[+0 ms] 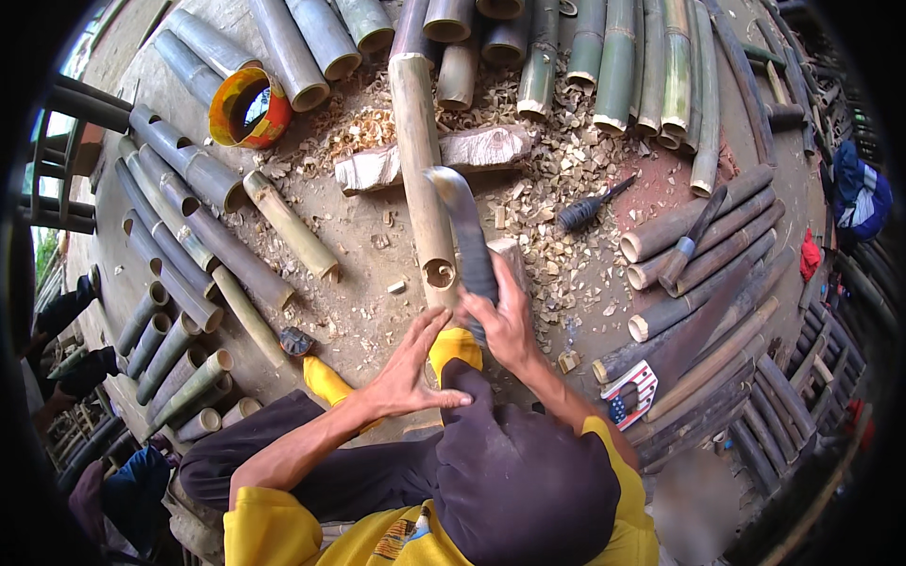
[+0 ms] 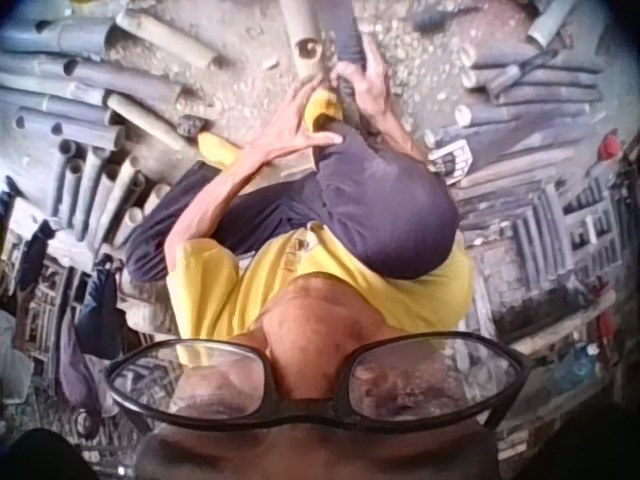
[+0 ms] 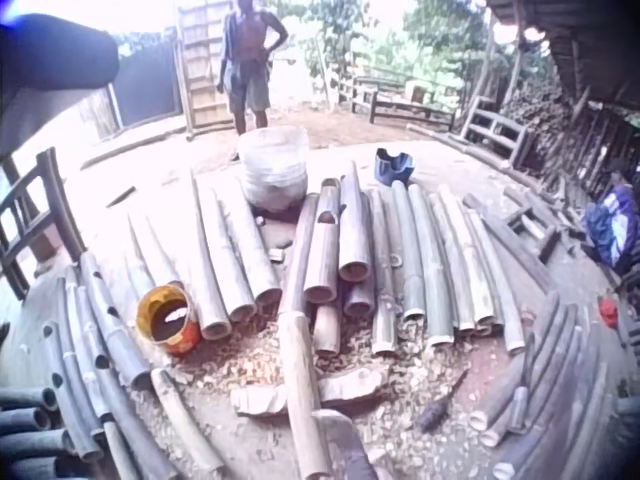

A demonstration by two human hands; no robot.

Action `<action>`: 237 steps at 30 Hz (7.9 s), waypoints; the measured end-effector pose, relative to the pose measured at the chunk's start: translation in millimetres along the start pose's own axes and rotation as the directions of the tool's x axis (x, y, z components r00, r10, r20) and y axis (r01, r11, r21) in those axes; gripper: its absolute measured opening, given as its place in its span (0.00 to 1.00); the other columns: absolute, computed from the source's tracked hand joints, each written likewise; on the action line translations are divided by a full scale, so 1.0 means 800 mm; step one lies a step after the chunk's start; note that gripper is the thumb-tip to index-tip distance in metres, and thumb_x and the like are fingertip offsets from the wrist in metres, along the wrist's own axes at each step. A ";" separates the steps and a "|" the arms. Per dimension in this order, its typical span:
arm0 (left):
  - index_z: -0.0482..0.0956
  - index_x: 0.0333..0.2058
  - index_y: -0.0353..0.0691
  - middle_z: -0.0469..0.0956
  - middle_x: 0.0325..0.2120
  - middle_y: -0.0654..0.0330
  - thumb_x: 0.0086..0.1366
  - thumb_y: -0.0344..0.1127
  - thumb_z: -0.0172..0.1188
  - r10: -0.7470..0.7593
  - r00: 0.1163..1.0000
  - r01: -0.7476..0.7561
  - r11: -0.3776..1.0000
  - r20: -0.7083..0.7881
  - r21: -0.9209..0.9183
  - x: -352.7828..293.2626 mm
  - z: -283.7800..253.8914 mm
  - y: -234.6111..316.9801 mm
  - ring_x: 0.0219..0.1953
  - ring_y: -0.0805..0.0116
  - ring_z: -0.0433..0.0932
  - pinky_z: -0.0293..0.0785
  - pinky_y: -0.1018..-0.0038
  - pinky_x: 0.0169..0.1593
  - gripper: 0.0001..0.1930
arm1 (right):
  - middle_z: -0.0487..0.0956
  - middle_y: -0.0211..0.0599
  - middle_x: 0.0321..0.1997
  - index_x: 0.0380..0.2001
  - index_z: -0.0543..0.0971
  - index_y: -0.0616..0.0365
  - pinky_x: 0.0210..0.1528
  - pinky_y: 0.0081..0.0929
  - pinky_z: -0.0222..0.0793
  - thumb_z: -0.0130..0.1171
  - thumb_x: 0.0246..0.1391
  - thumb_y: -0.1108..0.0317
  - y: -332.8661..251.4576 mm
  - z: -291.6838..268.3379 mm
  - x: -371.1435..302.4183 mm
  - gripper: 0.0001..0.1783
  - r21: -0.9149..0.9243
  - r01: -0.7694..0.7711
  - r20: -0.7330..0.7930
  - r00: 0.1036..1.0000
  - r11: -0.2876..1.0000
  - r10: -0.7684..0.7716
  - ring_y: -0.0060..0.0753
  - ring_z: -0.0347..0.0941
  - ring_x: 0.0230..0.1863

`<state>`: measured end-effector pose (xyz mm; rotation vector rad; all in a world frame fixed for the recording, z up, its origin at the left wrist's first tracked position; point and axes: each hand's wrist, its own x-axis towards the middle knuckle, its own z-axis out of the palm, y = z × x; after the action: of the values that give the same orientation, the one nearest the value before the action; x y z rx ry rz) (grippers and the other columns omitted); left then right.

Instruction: The person carves and cuts bamboo sections using a knife and a large wooden mallet. The person uses the knife to widen a pre-cut hole in a bamboo pole, then uses the mallet to hammer the knife through another bamboo section to split it, and finally positions bamboo pieces together on the ground.

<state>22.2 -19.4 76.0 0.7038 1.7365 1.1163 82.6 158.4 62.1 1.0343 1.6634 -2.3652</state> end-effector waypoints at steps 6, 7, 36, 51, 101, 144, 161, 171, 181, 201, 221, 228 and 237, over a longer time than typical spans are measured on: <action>0.70 0.45 0.26 0.74 0.39 0.49 0.54 0.52 0.63 -0.517 0.797 0.579 0.506 0.313 -0.639 0.092 0.028 -0.052 0.35 0.61 0.77 0.76 0.70 0.36 0.32 | 0.75 0.51 0.41 0.55 0.68 0.55 0.43 0.40 0.71 0.56 0.45 0.71 0.076 -0.026 -0.075 0.30 -0.717 0.209 0.015 0.958 0.664 -0.286 0.51 0.75 0.41; 0.74 0.40 0.26 0.77 0.33 0.50 0.55 0.51 0.62 -0.618 0.739 0.617 0.461 0.268 -0.637 0.108 0.031 -0.051 0.30 0.62 0.78 0.76 0.69 0.32 0.29 | 0.75 0.51 0.42 0.55 0.69 0.52 0.43 0.41 0.70 0.57 0.44 0.71 0.080 -0.024 -0.072 0.30 -0.722 0.175 0.002 0.968 0.669 -0.251 0.52 0.75 0.41; 0.69 0.44 0.28 0.75 0.38 0.48 0.67 0.34 0.45 -0.659 0.682 0.399 -0.028 0.317 -0.917 0.116 0.060 -0.037 0.40 0.60 0.78 0.79 0.74 0.44 0.14 | 0.79 0.45 0.29 0.60 0.62 0.39 0.36 0.40 0.75 0.57 0.35 0.70 0.003 -0.093 0.046 0.42 -0.860 0.296 0.470 0.778 0.416 0.417 0.47 0.77 0.29; 0.73 0.32 0.21 0.74 0.16 0.45 0.59 0.50 0.45 -0.622 0.783 0.552 0.709 -0.021 -0.439 0.082 0.061 -0.077 0.24 0.50 0.78 0.75 0.60 0.30 0.28 | 0.76 0.60 0.34 0.58 0.54 0.63 0.40 0.46 0.70 0.53 0.44 0.70 0.016 -0.017 -0.007 0.37 -0.745 0.004 0.337 0.865 0.667 0.371 0.62 0.74 0.36; 0.71 0.44 0.38 0.77 0.31 0.46 0.41 0.40 0.66 -0.366 0.830 0.401 0.916 -0.420 -0.006 -0.057 0.046 -0.137 0.32 0.49 0.78 0.73 0.62 0.35 0.28 | 0.76 0.44 0.26 0.40 0.69 0.55 0.39 0.40 0.68 0.46 0.53 0.66 0.067 0.075 0.071 0.11 -0.329 0.942 0.920 0.302 0.073 0.250 0.43 0.74 0.34; 0.76 0.23 0.42 0.75 0.16 0.56 0.39 0.31 0.60 -0.181 0.950 -0.104 0.586 0.255 0.804 0.093 -0.199 -0.037 0.23 0.57 0.79 0.77 0.64 0.29 0.08 | 0.73 0.51 0.32 0.49 0.64 0.60 0.40 0.42 0.69 0.56 0.42 0.73 0.053 0.113 0.083 0.27 -0.581 0.461 0.446 0.870 0.671 -0.211 0.51 0.72 0.36; 0.79 0.34 0.33 0.80 0.25 0.46 0.42 0.41 0.67 -0.703 0.711 0.687 0.694 -0.002 0.215 -0.020 -0.043 -0.075 0.26 0.58 0.81 0.77 0.66 0.35 0.21 | 0.74 0.41 0.16 0.40 0.70 0.52 0.17 0.46 0.67 0.52 0.42 0.72 0.049 0.061 0.087 0.17 -0.575 0.669 0.811 0.541 0.471 0.222 0.50 0.76 0.23; 0.78 0.31 0.34 0.79 0.21 0.59 0.40 0.27 0.66 -0.505 0.750 0.542 0.840 -0.428 -0.041 -0.046 0.006 -0.107 0.22 0.74 0.75 0.73 0.74 0.29 0.14 | 0.75 0.38 0.19 0.31 0.77 0.52 0.20 0.36 0.69 0.55 0.41 0.69 0.048 0.087 0.092 0.10 -0.426 0.881 0.862 0.325 0.206 0.390 0.37 0.75 0.24; 0.76 0.18 0.41 0.75 0.15 0.58 0.39 0.29 0.59 -0.032 0.984 -0.150 0.394 0.177 0.907 0.126 -0.176 0.018 0.20 0.62 0.78 0.72 0.68 0.23 0.03 | 0.75 0.49 0.36 0.51 0.67 0.64 0.43 0.38 0.71 0.55 0.40 0.77 0.043 0.078 0.099 0.29 -0.579 0.631 0.368 0.767 0.516 -0.526 0.47 0.74 0.40; 0.75 0.14 0.40 0.74 0.13 0.57 0.35 0.30 0.60 -0.246 0.934 -0.182 0.299 0.260 0.937 0.183 -0.158 0.061 0.17 0.59 0.75 0.72 0.67 0.23 0.04 | 0.76 0.53 0.37 0.50 0.68 0.66 0.44 0.38 0.71 0.53 0.39 0.82 0.044 0.066 0.094 0.28 -0.498 0.524 0.107 0.828 0.691 -0.550 0.50 0.75 0.38; 0.71 0.42 0.26 0.75 0.34 0.52 0.55 0.50 0.62 -0.527 0.779 0.601 0.474 0.340 -0.644 0.082 0.037 -0.021 0.31 0.67 0.76 0.77 0.72 0.32 0.29 | 0.74 0.49 0.37 0.54 0.66 0.54 0.40 0.41 0.69 0.58 0.44 0.68 0.061 -0.037 -0.075 0.30 -0.788 0.144 0.039 0.982 0.599 -0.184 0.51 0.73 0.36; 0.75 0.34 0.27 0.76 0.31 0.53 0.63 0.32 0.51 -0.473 0.852 0.319 0.133 0.223 -0.938 0.123 0.048 -0.026 0.31 0.68 0.78 0.82 0.75 0.31 0.11 | 0.75 0.41 0.28 0.43 0.74 0.48 0.31 0.42 0.68 0.61 0.37 0.64 -0.049 -0.031 -0.022 0.24 -0.979 0.195 0.202 0.962 -0.057 -0.184 0.46 0.74 0.30; 0.67 0.50 0.34 0.69 0.50 0.54 0.64 0.35 0.53 -0.118 0.992 -0.004 -0.419 0.050 -0.908 0.108 0.076 -0.054 0.54 0.63 0.69 0.69 0.65 0.58 0.17 | 0.75 0.35 0.29 0.38 0.76 0.57 0.34 0.29 0.65 0.54 0.44 0.65 -0.089 -0.004 0.036 0.15 -0.583 0.529 0.729 0.676 -0.616 -0.109 0.29 0.71 0.33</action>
<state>43.0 56.0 -6.7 -0.7011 0.0724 2.0028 32.0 199.4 103.1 -0.5841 2.9477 0.1856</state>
